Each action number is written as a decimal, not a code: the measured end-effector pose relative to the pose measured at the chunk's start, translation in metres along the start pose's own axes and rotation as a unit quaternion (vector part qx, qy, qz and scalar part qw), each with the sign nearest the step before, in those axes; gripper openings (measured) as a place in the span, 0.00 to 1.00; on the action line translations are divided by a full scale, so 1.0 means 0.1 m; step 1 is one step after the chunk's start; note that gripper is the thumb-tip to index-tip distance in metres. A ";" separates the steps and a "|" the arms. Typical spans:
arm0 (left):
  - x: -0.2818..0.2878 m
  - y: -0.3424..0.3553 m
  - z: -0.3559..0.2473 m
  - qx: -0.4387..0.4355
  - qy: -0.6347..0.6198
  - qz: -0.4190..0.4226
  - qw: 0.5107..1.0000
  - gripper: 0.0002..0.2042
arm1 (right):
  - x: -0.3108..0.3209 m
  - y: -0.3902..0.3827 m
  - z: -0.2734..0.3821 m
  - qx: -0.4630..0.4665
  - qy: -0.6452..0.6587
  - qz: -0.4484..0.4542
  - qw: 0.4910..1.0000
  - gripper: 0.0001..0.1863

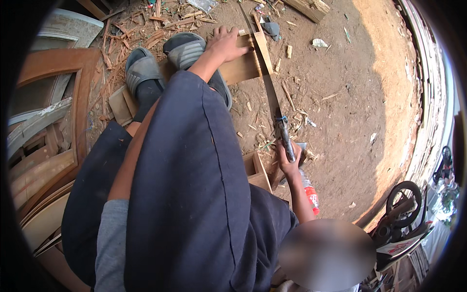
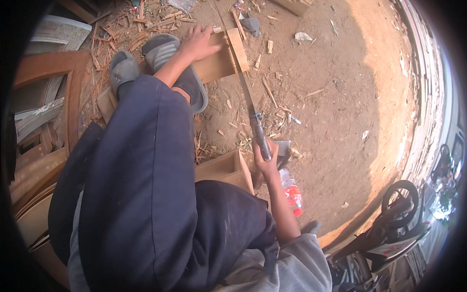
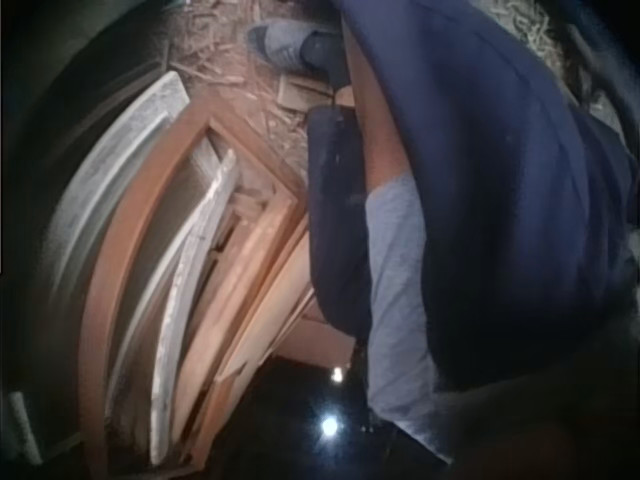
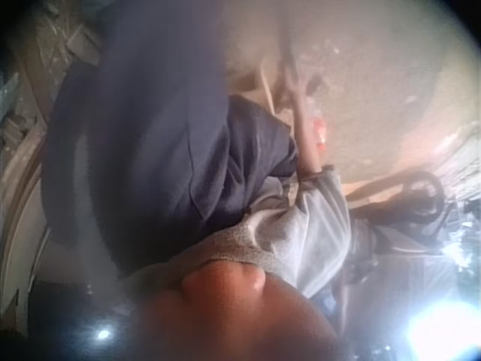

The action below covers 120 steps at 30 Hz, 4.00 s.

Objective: The person uses a chisel and mallet to carve a rectangular recess into a wooden plank. They then switch to a hand saw to cut a separate piece of wood.

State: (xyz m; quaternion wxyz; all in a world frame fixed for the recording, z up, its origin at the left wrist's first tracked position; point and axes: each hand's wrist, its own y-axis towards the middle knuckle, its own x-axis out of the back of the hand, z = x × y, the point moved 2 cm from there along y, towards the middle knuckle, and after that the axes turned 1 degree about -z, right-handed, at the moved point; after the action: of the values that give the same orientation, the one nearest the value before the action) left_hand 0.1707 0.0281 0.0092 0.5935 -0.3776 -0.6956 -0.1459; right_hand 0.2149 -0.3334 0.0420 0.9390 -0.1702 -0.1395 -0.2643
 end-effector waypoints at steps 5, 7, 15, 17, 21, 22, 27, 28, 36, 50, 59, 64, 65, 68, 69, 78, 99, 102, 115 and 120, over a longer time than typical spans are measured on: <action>-0.01 -0.01 -0.02 0.005 -0.006 -0.011 1.000 0.33 | -0.23 0.77 0.36 -0.043 0.063 -0.006 0.997 0.10; 0.00 0.02 -0.02 0.004 0.008 -0.006 1.000 0.33 | -0.31 1.05 0.55 -0.042 0.062 -0.015 0.997 0.12; -0.04 0.00 -0.02 0.005 -0.005 -0.008 1.000 0.32 | -0.19 0.86 0.39 -0.049 0.104 -0.008 0.993 0.09; -0.01 -0.01 0.02 0.017 0.003 0.015 1.000 0.31 | -0.13 0.54 0.26 -0.036 0.083 0.000 0.996 0.08; -0.02 0.01 -0.01 0.012 -0.004 0.015 1.000 0.33 | 0.01 0.00 0.02 0.014 0.012 0.002 1.000 0.06; 0.01 0.03 0.01 0.021 -0.005 0.038 0.999 0.34 | -0.02 -0.03 -0.04 0.014 0.010 0.002 1.000 0.06; -0.02 0.03 0.02 0.017 -0.009 0.027 0.999 0.34 | -0.05 0.06 -0.06 0.002 0.038 -0.001 0.999 0.06; 0.02 0.01 0.01 0.017 -0.006 0.021 1.000 0.33 | -0.08 0.15 0.04 0.001 0.047 0.006 0.999 0.07; 0.05 -0.01 -0.04 0.015 -0.004 0.017 1.000 0.32 | -0.27 1.16 0.56 -0.053 0.119 -0.013 0.991 0.12; 0.04 0.00 -0.02 0.012 -0.017 0.040 0.999 0.34 | -0.02 -0.18 -0.22 -0.005 -0.022 0.016 1.000 0.06; 0.02 -0.01 -0.03 0.010 -0.009 0.001 1.000 0.32 | -0.33 0.81 0.38 -0.016 0.086 -0.023 0.996 0.12; -0.02 0.01 -0.02 -0.001 0.006 -0.007 1.000 0.32 | -0.34 1.31 0.63 -0.024 0.080 -0.029 0.996 0.12; -0.02 0.00 -0.02 -0.002 0.000 -0.004 1.000 0.32 | -0.33 1.29 0.61 -0.039 0.089 -0.025 0.995 0.12; 0.00 -0.01 -0.02 -0.003 -0.010 0.005 1.000 0.32 | -0.23 1.09 0.52 -0.067 0.094 -0.013 0.993 0.11; 0.00 -0.02 -0.01 -0.001 -0.007 0.005 1.000 0.32 | -0.18 0.94 0.46 -0.064 0.082 -0.006 0.995 0.10; 0.02 -0.01 -0.02 0.010 -0.011 0.020 1.000 0.33 | 0.01 -0.21 -0.10 0.023 -0.037 0.001 0.999 0.05; -0.02 -0.01 0.03 0.012 -0.020 0.019 1.000 0.35 | -0.07 0.45 0.07 -0.080 0.092 -0.006 0.992 0.10; -0.01 0.01 -0.04 0.010 -0.024 0.041 0.999 0.36 | 0.02 -0.17 -0.34 -0.119 0.080 -0.013 0.990 0.09; -0.05 -0.02 0.00 0.007 -0.006 0.011 1.000 0.34 | -0.38 1.12 0.67 -0.022 0.055 -0.027 0.998 0.10; 0.03 -0.03 -0.04 -0.006 -0.005 0.014 1.000 0.33 | -0.32 1.06 0.51 -0.071 0.104 -0.034 0.991 0.10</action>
State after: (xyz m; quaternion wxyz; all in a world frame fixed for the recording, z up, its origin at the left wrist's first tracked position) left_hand 0.1718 0.0245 0.0134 0.5899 -0.3917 -0.6921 -0.1402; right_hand 0.2377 -0.2145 0.0508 0.9245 -0.2031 -0.0272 -0.3213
